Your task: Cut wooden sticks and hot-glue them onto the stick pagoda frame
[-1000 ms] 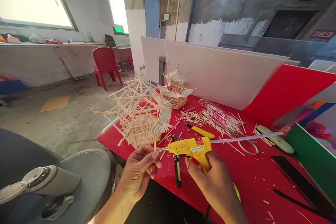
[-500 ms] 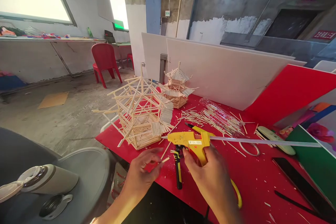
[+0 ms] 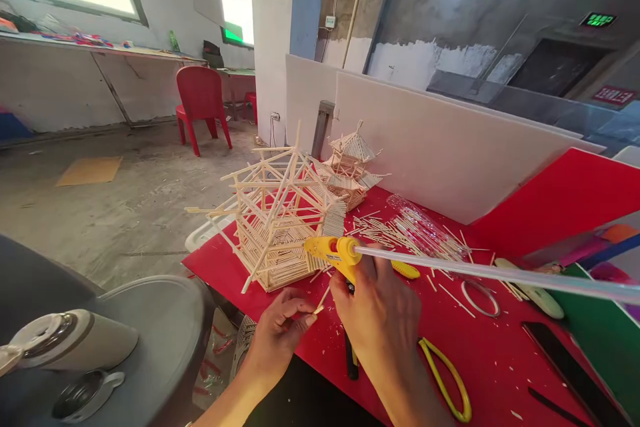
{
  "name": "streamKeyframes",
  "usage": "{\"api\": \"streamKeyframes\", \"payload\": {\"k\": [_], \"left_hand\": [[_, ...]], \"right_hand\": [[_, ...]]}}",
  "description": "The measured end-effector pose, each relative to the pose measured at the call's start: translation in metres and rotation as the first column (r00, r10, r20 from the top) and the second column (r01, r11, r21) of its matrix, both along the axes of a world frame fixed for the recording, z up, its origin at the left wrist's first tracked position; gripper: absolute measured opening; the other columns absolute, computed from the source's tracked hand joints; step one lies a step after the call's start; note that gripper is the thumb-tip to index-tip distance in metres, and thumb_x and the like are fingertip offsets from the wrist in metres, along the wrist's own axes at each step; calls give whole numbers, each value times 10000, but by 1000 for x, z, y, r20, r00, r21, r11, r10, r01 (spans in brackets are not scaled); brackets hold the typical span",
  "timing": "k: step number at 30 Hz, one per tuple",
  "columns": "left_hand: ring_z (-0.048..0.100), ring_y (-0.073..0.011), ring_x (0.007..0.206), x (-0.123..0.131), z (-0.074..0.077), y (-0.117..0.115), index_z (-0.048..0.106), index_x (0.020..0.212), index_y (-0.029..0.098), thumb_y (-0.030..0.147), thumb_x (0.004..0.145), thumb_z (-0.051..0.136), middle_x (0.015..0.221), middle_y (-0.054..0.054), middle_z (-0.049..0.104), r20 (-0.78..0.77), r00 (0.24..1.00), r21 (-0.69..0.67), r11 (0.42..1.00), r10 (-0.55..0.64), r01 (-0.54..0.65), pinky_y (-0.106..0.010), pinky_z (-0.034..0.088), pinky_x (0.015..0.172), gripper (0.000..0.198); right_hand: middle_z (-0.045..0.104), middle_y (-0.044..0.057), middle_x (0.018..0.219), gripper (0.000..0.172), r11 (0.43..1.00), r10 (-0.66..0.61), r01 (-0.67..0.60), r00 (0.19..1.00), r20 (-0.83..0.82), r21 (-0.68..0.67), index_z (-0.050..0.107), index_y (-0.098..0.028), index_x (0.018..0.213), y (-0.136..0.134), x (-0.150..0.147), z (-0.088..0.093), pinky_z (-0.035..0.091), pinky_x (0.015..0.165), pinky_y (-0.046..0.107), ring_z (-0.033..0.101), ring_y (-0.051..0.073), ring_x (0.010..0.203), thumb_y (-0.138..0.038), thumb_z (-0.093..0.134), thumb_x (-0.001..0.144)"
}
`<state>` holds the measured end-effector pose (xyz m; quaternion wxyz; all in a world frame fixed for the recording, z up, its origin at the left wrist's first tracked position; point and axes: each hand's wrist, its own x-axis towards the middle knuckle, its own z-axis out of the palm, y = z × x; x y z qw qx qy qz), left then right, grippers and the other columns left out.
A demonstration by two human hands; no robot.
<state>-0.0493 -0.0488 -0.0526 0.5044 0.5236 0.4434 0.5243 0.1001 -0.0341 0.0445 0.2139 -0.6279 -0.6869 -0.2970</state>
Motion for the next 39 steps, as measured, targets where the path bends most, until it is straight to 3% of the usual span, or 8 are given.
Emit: {"api": "streamKeyframes", "payload": {"k": [3, 6, 8, 14, 18, 31, 39], "left_hand": [[553, -148, 625, -3, -1, 4, 742, 700, 189, 322, 758, 746, 676, -25, 594, 163, 985, -116, 993, 49, -30, -236, 442, 576, 146], [522, -119, 492, -5, 0, 7, 721, 739, 161, 420, 687, 800, 544, 5, 561, 303, 948, -303, 953, 92, 5, -199, 377, 427, 276], [522, -108, 459, -7, 4, 7, 706, 764, 149, 454, 654, 820, 509, 13, 566, 355, 927, -356, 935, 122, 13, -177, 350, 391, 343], [556, -90, 426, -10, 15, 6, 666, 815, 143, 480, 695, 785, 625, -11, 660, 423, 901, -368, 926, 91, 79, -164, 346, 358, 377], [568, -99, 427, -12, 18, 6, 656, 817, 138, 472, 694, 788, 602, -11, 658, 442, 893, -368, 925, 86, 93, -168, 357, 360, 380], [583, -101, 459, -13, 14, 9, 679, 813, 124, 426, 693, 799, 615, -16, 660, 444, 889, -355, 933, 111, 61, -177, 363, 382, 346], [576, -96, 456, -14, 14, 9, 681, 807, 124, 424, 683, 806, 616, -17, 662, 437, 889, -370, 928, 135, 41, -174, 361, 384, 348]], "right_hand": [[657, 50, 846, 226, 1000, -24, 25, 999, 41, -10, 649, -185, 990, -1, -3, -1, 332, 463, 278, 566, 160, 556, -324, 531, 856], [653, 53, 853, 255, 999, -41, 40, 993, 108, 14, 642, -176, 1028, -3, -5, -1, 325, 464, 274, 559, 155, 547, -335, 538, 859], [657, 64, 884, 278, 998, -56, 52, 987, 149, 30, 636, -168, 1045, -4, -5, 0, 317, 460, 269, 556, 152, 552, -354, 535, 865], [636, 60, 824, 276, 996, -89, 87, 980, 177, 21, 637, -161, 999, -5, -6, 1, 306, 463, 265, 537, 151, 540, -377, 507, 887], [645, 75, 901, 278, 995, -97, 99, 976, 194, 1, 626, -158, 1019, -5, -7, 0, 278, 448, 257, 536, 134, 532, -372, 503, 891], [646, 45, 886, 258, 995, -95, 97, 971, 217, 0, 615, -156, 994, -6, -8, 2, 313, 452, 246, 582, 130, 556, -362, 497, 894], [649, 50, 862, 265, 996, -83, 80, 974, 212, 25, 627, -164, 983, -8, -4, 0, 294, 455, 251, 542, 120, 528, -360, 470, 902]]}}
